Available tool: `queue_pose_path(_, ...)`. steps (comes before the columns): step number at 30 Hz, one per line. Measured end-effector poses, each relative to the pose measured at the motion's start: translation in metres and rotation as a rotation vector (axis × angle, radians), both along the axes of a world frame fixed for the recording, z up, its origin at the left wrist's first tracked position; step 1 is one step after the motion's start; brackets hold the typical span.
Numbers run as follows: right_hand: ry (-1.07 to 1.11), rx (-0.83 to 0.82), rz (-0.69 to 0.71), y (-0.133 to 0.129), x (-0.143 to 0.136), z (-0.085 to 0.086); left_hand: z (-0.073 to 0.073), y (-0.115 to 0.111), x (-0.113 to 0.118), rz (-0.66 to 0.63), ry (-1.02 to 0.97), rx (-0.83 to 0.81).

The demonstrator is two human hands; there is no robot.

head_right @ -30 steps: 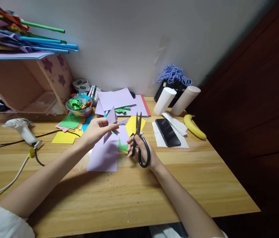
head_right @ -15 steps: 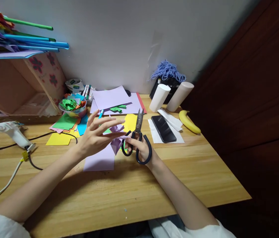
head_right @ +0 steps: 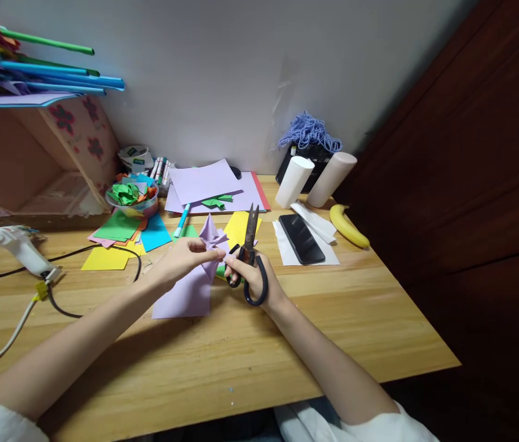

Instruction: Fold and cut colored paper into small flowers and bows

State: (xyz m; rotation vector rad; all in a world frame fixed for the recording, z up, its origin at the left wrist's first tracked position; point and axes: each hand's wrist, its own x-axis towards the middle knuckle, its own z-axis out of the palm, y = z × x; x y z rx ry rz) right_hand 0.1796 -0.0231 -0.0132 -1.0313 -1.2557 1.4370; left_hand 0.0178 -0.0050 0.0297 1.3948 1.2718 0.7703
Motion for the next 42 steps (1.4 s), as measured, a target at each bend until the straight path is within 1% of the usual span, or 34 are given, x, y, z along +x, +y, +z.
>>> queue_pose_path(2,-0.016,-0.035,0.041,0.000,0.001,0.001,0.001,0.005,-0.005,0.057,0.009,0.031)
queue_pose_path(3,-0.019,-0.060,0.084,-0.001,0.002,0.002,0.003,0.007,-0.007,0.102,0.006,0.058)
queue_pose_path(5,-0.030,-0.087,0.239,-0.005,0.004,0.006,0.005,0.013,-0.013,0.235,-0.001,0.115)
queue_pose_path(8,-0.088,-0.036,0.494,-0.016,0.004,0.013,0.008,0.016,-0.018,0.414,-0.042,0.198)
queue_pose_path(10,-0.135,-0.047,0.544,-0.023,0.001,0.015,0.009,0.013,-0.017,0.443,-0.080,0.243)
queue_pose_path(14,-0.197,-0.086,0.487,-0.028,-0.005,0.013,0.006,0.003,-0.008,0.396,-0.091,0.290)
queue_pose_path(17,-0.204,-0.087,0.430,-0.026,-0.006,0.010,0.003,-0.002,-0.002,0.337,-0.069,0.268)
queue_pose_path(21,-0.226,-0.071,0.411,-0.023,-0.003,0.006,0.001,-0.004,0.002,0.280,-0.052,0.237)
queue_pose_path(25,-0.219,-0.084,0.367,-0.024,-0.006,0.004,0.004,-0.005,0.002,0.288,-0.030,0.214)
queue_pose_path(29,-0.204,-0.125,0.326,-0.025,-0.011,0.008,0.007,-0.004,0.002,0.290,-0.044,0.169)
queue_pose_path(32,-0.209,-0.103,0.311,-0.025,-0.011,0.008,0.007,-0.003,0.001,0.277,-0.065,0.146)
queue_pose_path(35,-0.249,-0.062,0.302,-0.025,-0.008,0.002,0.007,-0.002,0.000,0.274,-0.064,0.129)
queue_pose_path(39,-0.293,-0.054,0.302,-0.025,-0.004,-0.007,0.006,-0.001,-0.002,0.261,-0.060,0.116)
queue_pose_path(42,-0.299,-0.059,0.291,-0.024,-0.003,-0.010,0.005,0.000,-0.003,0.256,-0.055,0.124)
